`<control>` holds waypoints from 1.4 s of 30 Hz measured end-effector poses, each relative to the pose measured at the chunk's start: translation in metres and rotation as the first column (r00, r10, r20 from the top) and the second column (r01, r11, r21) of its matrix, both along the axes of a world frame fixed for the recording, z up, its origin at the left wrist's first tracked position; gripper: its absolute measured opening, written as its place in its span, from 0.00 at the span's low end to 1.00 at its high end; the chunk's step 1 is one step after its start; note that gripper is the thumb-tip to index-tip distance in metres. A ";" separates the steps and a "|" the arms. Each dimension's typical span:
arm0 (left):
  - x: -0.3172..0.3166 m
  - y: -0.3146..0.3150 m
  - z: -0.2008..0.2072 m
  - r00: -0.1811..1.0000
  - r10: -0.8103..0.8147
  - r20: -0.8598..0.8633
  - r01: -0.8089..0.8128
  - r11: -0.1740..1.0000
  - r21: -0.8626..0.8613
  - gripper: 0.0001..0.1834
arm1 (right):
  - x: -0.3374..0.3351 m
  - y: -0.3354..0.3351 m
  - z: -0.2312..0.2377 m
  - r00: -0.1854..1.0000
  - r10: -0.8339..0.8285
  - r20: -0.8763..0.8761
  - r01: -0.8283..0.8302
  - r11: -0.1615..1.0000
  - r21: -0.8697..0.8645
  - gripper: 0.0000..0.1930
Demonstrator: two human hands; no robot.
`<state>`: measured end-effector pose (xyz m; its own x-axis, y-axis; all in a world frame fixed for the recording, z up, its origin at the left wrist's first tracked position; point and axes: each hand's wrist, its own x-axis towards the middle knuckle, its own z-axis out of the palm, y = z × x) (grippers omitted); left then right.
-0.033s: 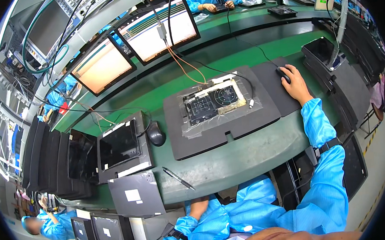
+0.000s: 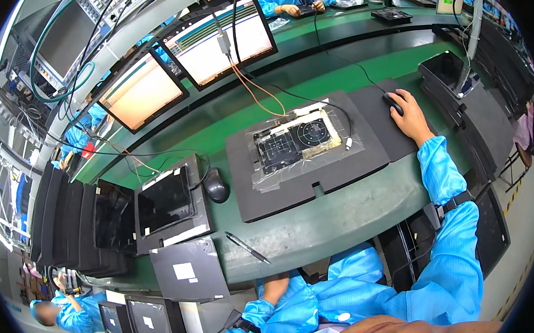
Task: The recorder is inspecting, testing, and labeling tablet devices on an assembly line.
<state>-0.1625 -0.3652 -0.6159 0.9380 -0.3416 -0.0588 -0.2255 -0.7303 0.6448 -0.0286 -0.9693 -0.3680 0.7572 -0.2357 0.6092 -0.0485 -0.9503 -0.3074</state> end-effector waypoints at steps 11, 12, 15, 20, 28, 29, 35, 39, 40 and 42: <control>0.005 -0.011 0.029 0.999 -0.054 -0.005 0.054 0.998 0.015 0.21 | -0.010 -0.013 -0.005 0.999 -0.044 -0.005 0.044 0.999 -0.016 0.22; 0.006 -0.014 0.031 0.999 -0.031 0.011 0.031 1.000 0.008 0.21 | -0.016 -0.021 -0.010 0.998 -0.061 0.010 0.061 0.998 -0.035 0.21; 0.006 -0.001 0.021 1.000 -0.013 -0.008 0.013 0.999 0.033 0.18 | 0.008 0.001 -0.001 0.994 -0.046 0.094 0.056 0.992 -0.109 0.25; 0.001 0.010 0.002 0.993 0.000 -0.120 0.002 1.000 0.015 0.14 | -0.026 -0.014 0.067 0.871 -0.447 0.203 0.491 0.807 -0.329 0.30; -0.025 -0.077 0.182 0.823 -0.384 -0.418 0.298 0.919 -0.257 0.21 | -0.078 -0.116 0.049 0.780 -0.625 -0.025 0.572 0.729 -0.377 0.25; -0.025 -0.084 0.202 0.814 -0.511 -0.277 0.464 0.858 -0.221 0.21 | -0.077 -0.116 0.048 0.819 -0.563 0.112 0.554 0.724 -0.411 0.19; -0.013 -0.125 0.291 0.675 -0.658 -0.334 0.312 0.664 -0.680 0.26 | -0.101 -0.069 0.108 0.905 -0.095 0.416 0.350 0.722 -0.597 0.12; 0.031 -0.158 0.322 0.620 -0.704 -0.348 -0.210 0.278 -0.937 0.49 | -0.122 0.051 0.135 0.839 0.364 0.405 -0.033 0.777 -0.629 0.21; 0.041 -0.164 0.334 0.594 -0.710 -0.378 -0.351 0.193 -0.916 0.54 | -0.124 0.074 0.135 0.780 0.483 0.398 -0.127 0.744 -0.656 0.20; 0.066 -0.168 0.328 0.495 -0.823 -0.278 -0.494 -0.003 -0.870 0.59 | -0.123 0.114 0.126 0.740 0.573 0.352 -0.262 0.727 -0.634 0.14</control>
<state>-0.0968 -0.5336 -0.2881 0.5911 -0.8043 0.0598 0.7099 0.5541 0.4347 -0.1513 -0.8555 -0.2422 0.2441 0.4923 0.8355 0.4034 -0.8350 0.3742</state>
